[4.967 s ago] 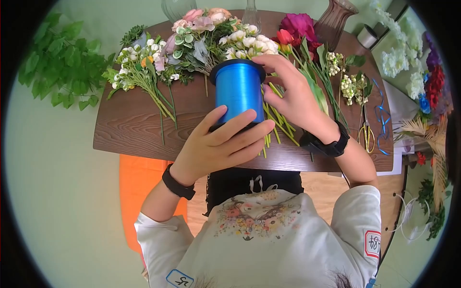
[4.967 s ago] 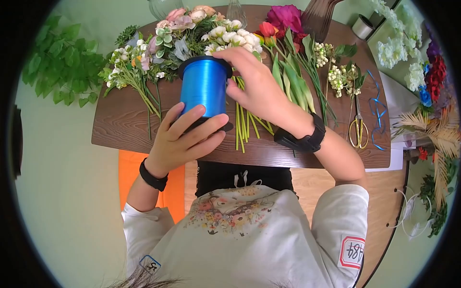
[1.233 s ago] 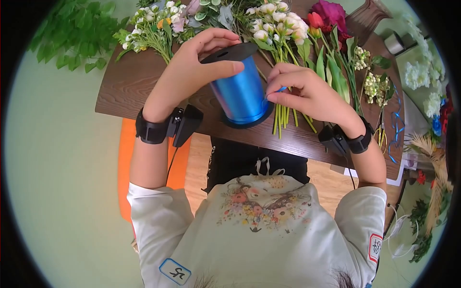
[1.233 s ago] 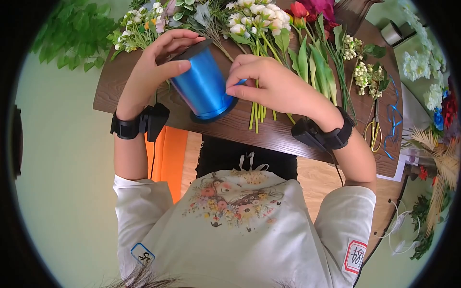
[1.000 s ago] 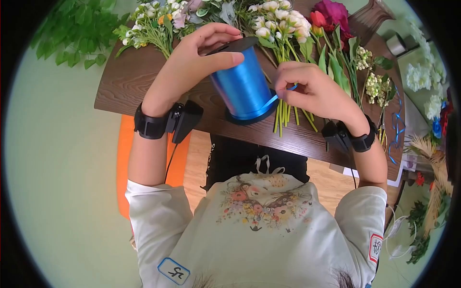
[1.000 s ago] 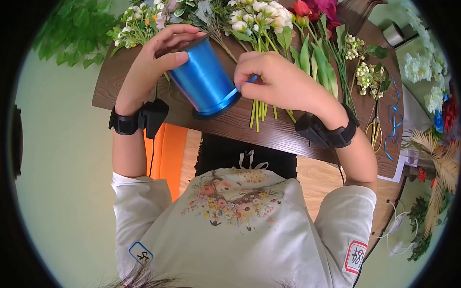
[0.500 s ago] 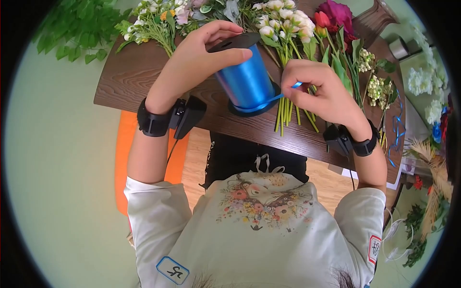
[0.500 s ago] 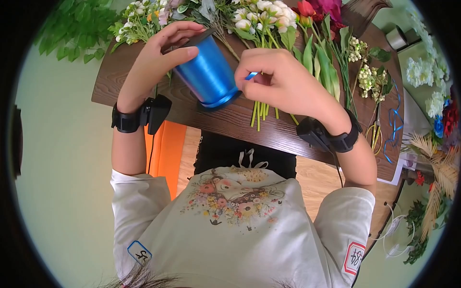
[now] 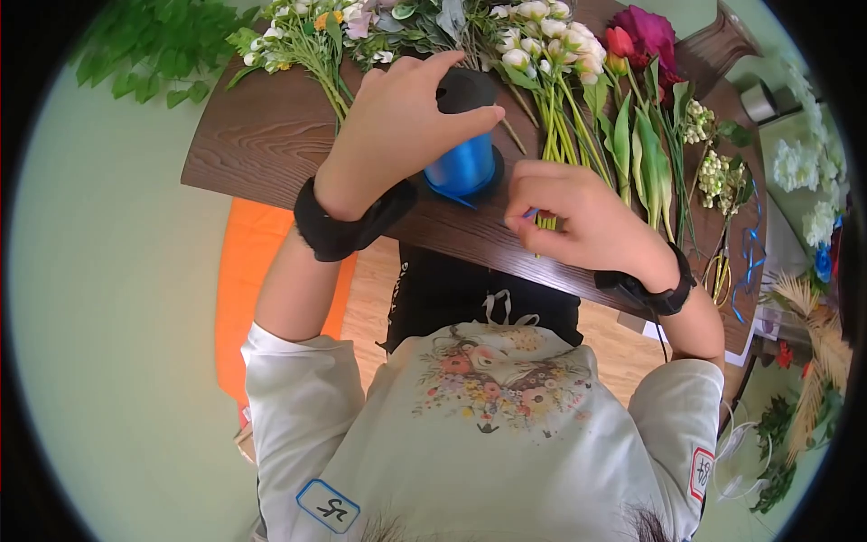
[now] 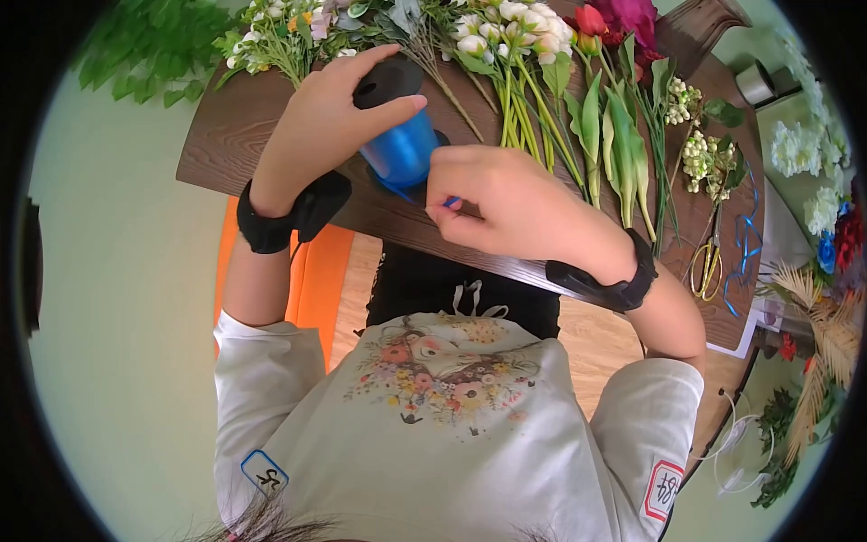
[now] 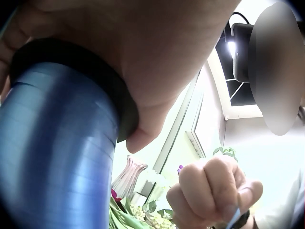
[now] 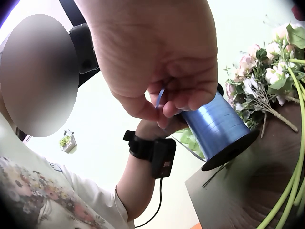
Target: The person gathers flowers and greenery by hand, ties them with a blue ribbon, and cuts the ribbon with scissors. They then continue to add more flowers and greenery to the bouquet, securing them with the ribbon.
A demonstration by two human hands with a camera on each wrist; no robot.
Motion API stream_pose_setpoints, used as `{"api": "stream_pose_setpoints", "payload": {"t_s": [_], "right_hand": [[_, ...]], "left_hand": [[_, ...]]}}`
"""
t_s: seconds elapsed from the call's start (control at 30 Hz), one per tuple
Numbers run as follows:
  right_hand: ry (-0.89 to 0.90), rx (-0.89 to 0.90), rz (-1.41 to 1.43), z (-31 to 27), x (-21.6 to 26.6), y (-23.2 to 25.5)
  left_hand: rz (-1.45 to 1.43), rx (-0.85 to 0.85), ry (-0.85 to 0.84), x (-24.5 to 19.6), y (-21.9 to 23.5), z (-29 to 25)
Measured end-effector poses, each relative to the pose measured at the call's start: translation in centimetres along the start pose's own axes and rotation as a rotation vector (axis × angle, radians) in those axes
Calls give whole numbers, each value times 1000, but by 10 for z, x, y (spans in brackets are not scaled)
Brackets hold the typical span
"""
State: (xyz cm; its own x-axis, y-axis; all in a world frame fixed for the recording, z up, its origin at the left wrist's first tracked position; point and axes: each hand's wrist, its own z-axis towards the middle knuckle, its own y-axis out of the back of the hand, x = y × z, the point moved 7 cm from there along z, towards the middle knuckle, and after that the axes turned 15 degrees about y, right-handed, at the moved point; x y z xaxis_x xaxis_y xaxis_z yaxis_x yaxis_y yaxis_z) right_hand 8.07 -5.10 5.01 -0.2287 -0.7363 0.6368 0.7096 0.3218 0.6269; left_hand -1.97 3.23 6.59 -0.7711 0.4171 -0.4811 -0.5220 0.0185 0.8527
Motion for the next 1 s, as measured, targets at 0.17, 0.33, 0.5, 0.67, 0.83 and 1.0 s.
{"api": "stream_pose_setpoints", "payload": {"t_s": [0.17, 0.33, 0.5, 0.67, 0.83, 1.0], "right_hand": [[7, 85, -118, -3, -3, -13], [-3, 131, -217, -8, -8, -15], [-23, 124, -219, -10, -11, -14], [-65, 70, -223, -13, -18, -6], [-176, 3, -145, -21, -29, 9], [-223, -32, -83, -27, -31, 16]], "left_hand": [[180, -71, 134, 10, -4, 1], [313, -51, 199, 19, -12, 1], [326, -14, 246, 17, -13, -1], [169, -110, -82, 10, -17, 4], [-52, 293, -348, -2, -27, -6], [-90, 359, -266, 3, -29, -4]]}}
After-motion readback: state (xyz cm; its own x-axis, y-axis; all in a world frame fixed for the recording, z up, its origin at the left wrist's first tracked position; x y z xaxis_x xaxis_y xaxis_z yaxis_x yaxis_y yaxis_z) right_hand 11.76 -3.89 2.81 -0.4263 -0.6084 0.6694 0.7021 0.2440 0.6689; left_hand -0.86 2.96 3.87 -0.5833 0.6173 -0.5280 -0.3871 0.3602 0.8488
